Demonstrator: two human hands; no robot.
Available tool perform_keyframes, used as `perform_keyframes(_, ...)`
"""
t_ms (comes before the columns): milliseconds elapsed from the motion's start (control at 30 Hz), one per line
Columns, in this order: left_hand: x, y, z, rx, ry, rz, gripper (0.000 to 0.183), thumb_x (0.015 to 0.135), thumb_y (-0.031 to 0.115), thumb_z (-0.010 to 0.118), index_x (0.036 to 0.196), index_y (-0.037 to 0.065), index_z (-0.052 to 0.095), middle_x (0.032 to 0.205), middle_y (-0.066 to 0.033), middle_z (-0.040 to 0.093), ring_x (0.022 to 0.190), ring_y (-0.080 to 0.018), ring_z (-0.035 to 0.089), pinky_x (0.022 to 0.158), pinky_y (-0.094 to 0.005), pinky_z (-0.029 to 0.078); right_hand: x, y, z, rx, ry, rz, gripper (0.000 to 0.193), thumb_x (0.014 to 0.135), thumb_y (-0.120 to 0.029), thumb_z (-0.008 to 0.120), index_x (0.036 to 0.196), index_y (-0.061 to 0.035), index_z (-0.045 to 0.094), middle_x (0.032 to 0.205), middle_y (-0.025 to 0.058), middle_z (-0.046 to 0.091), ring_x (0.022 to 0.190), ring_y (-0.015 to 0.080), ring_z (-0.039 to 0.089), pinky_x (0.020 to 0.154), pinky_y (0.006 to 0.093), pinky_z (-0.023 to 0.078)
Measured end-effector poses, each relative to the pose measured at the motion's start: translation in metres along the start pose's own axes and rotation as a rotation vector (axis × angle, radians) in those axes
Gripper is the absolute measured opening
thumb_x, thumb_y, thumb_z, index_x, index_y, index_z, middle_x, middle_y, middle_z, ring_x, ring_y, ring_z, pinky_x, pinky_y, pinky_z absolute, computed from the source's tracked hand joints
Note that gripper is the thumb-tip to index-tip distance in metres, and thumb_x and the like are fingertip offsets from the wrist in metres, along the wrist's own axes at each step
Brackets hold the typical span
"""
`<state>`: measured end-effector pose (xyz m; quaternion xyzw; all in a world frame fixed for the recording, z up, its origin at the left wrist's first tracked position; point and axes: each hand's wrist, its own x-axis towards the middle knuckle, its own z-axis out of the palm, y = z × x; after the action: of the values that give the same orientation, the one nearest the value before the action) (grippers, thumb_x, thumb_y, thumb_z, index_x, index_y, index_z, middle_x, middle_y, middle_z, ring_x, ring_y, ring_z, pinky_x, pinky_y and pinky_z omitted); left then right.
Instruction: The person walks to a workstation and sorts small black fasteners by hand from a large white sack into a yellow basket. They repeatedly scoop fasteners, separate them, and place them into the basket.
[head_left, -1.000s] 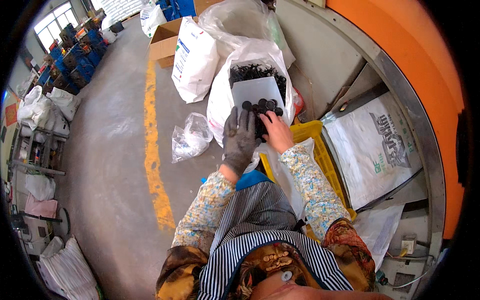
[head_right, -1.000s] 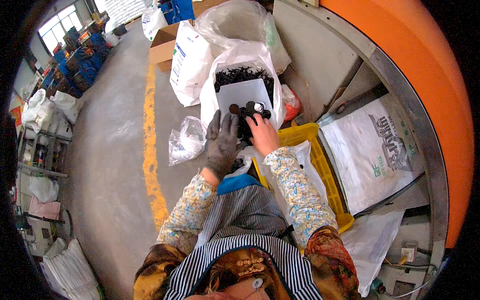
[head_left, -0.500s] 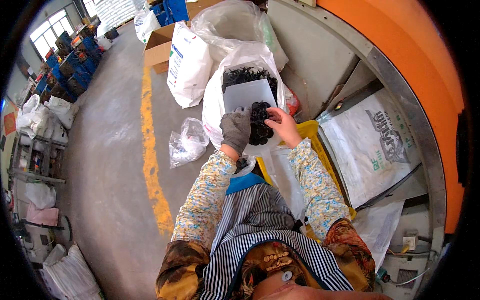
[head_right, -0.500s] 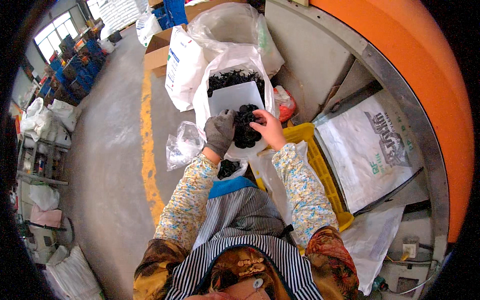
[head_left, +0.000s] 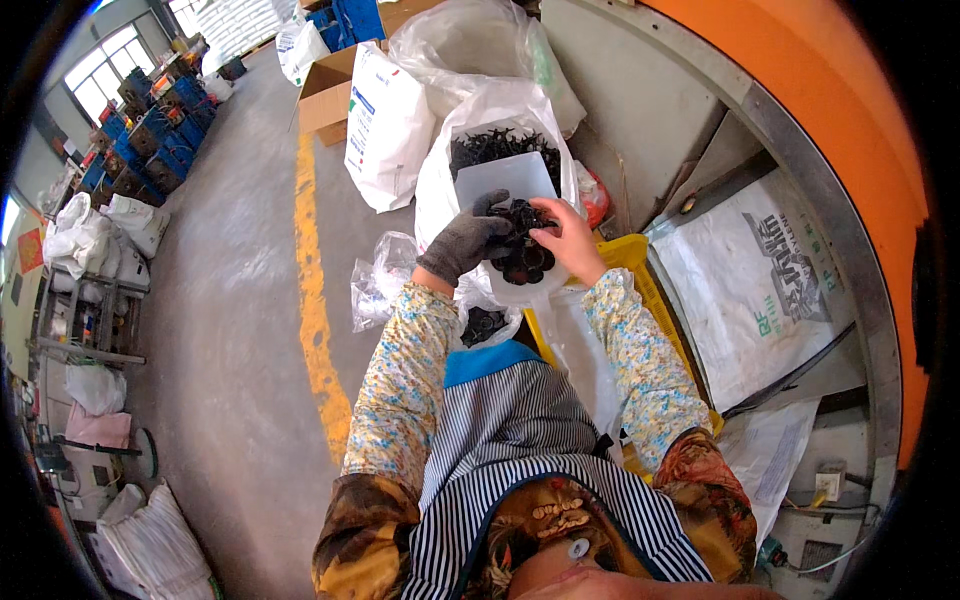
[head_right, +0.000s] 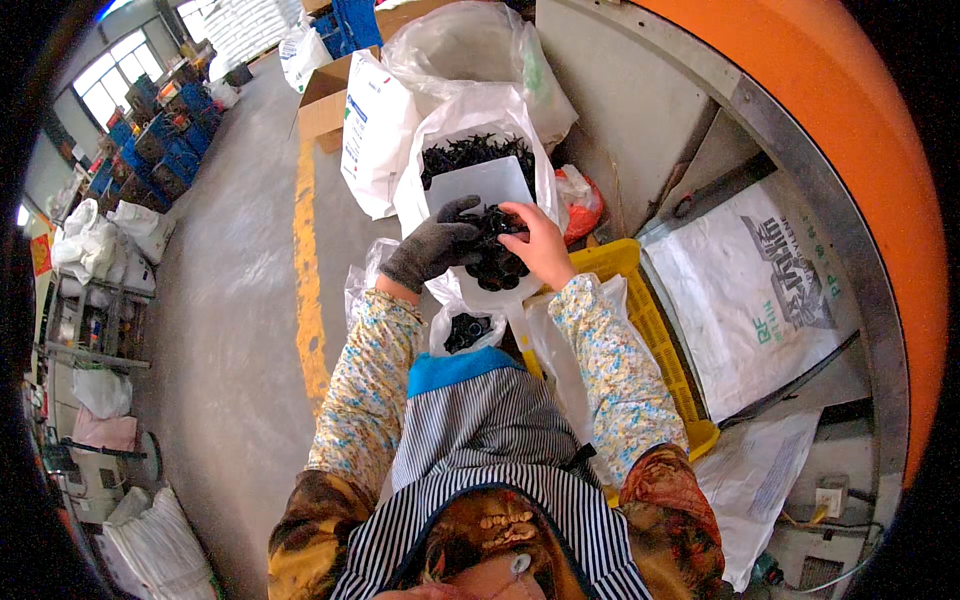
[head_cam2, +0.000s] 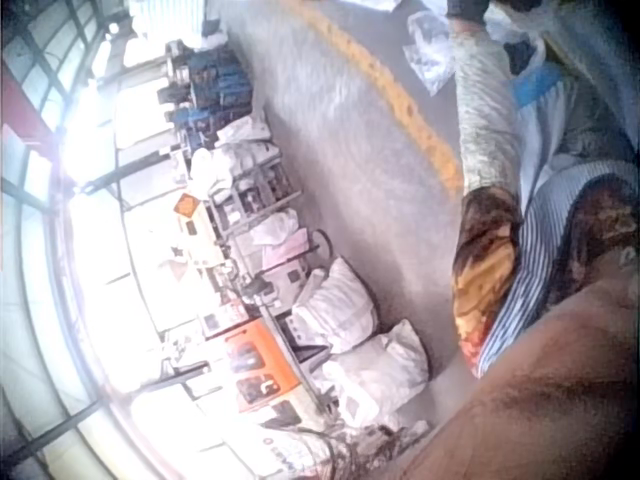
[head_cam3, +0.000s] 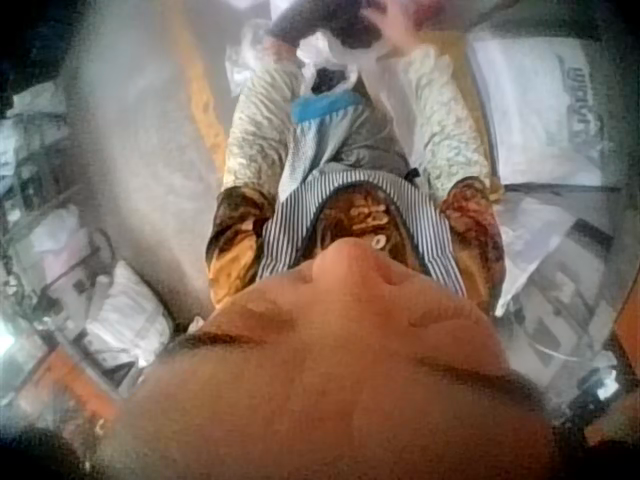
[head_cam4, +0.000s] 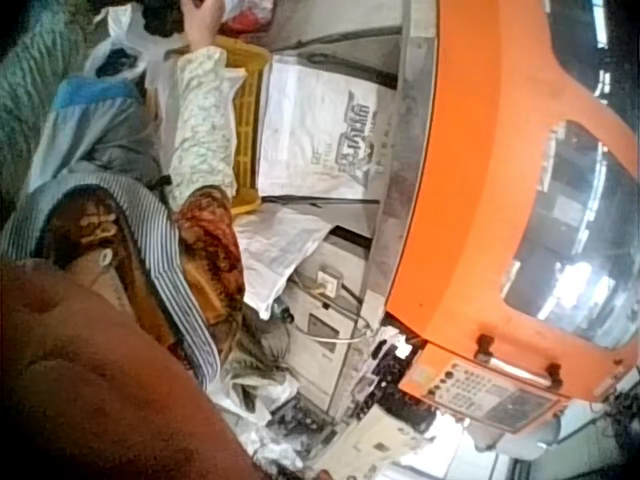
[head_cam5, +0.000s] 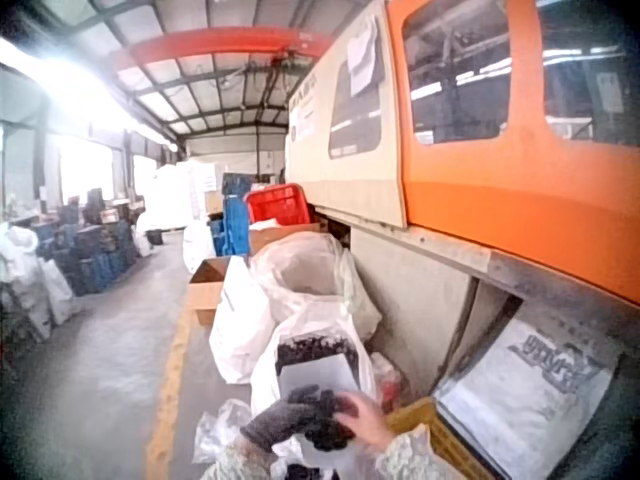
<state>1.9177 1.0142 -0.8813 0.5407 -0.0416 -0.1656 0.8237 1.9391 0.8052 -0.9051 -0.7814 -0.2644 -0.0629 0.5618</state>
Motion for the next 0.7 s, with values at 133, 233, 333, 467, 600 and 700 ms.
perform_keyframes(133, 0.006, -0.008, -0.003, 0.32, 0.018, 0.112, 0.08, 0.081, 0.005, 0.073, 0.147, 0.004, 0.029, 0.128, -0.0152, 0.055, 0.108, -0.022, 0.06, 0.088, -0.0331, 0.053, 0.005, -0.012, -0.005, -0.048, -0.074, 0.029, 0.047, 0.082, -0.001, 0.068, 0.127, -0.0052, 0.055, 0.124, 0.006, 0.055, 0.11, 0.0173, 0.058, 0.088, 0.0292, 0.051)
perform_keyframes(233, 0.025, -0.029, -0.012, 0.649, 0.146, 0.246, 0.086, 0.079, 0.002, 0.076, 0.149, 0.005, 0.026, 0.131, -0.0143, 0.054, 0.112, -0.0209, 0.057, 0.091, -0.034, 0.051, 0.006, -0.009, -0.008, -0.049, -0.042, 0.016, 0.045, 0.081, -0.003, 0.07, 0.124, -0.0051, 0.057, 0.121, 0.0069, 0.058, 0.106, 0.0184, 0.06, 0.086, 0.03, 0.052)
perform_keyframes(333, 0.028, -0.032, -0.014, 0.552, 0.018, 0.261, 0.09, 0.077, 0.003, 0.079, 0.149, 0.005, 0.025, 0.131, -0.0137, 0.055, 0.114, -0.0196, 0.056, 0.093, -0.0333, 0.051, 0.01, -0.006, -0.009, -0.047, 0.015, -0.02, 0.042, 0.08, -0.007, 0.072, 0.12, -0.005, 0.059, 0.112, 0.0082, 0.063, 0.099, 0.0197, 0.063, 0.083, 0.0301, 0.053)
perform_keyframes(467, 0.032, -0.038, -0.012, 0.611, -0.006, 0.435, 0.083, 0.077, 0.008, 0.08, 0.145, 0.003, 0.033, 0.126, -0.012, 0.059, 0.112, -0.0195, 0.058, 0.092, -0.0323, 0.051, 0.02, -0.011, -0.002, -0.004, -0.073, -0.01, 0.04, 0.082, -0.01, 0.072, 0.119, -0.0049, 0.06, 0.108, 0.008, 0.067, 0.098, 0.0185, 0.064, 0.083, 0.0306, 0.052)
perform_keyframes(600, 0.017, -0.021, 0.006, 0.599, 0.122, 0.363, 0.067, 0.08, 0.011, 0.078, 0.137, 0.002, 0.044, 0.122, -0.0102, 0.06, 0.107, -0.0177, 0.06, 0.088, -0.0309, 0.052, 0.034, -0.001, -0.008, 0.167, -0.151, 0.114, 0.038, 0.087, -0.011, 0.067, 0.124, -0.0059, 0.058, 0.113, 0.0066, 0.066, 0.092, 0.017, 0.065, 0.083, 0.0311, 0.052)
perform_keyframes(700, 0.005, -0.011, 0.003, 0.229, 0.236, 0.235, 0.055, 0.083, 0.008, 0.074, 0.131, 0.002, 0.049, 0.116, -0.0081, 0.06, 0.099, -0.0168, 0.062, 0.081, -0.0291, 0.053, 0.035, 0.011, -0.026, -0.214, 0.077, 0.09, 0.029, 0.087, -0.011, 0.065, 0.114, -0.0045, 0.062, 0.107, 0.0092, 0.067, 0.082, 0.0195, 0.067, 0.076, 0.0324, 0.054)
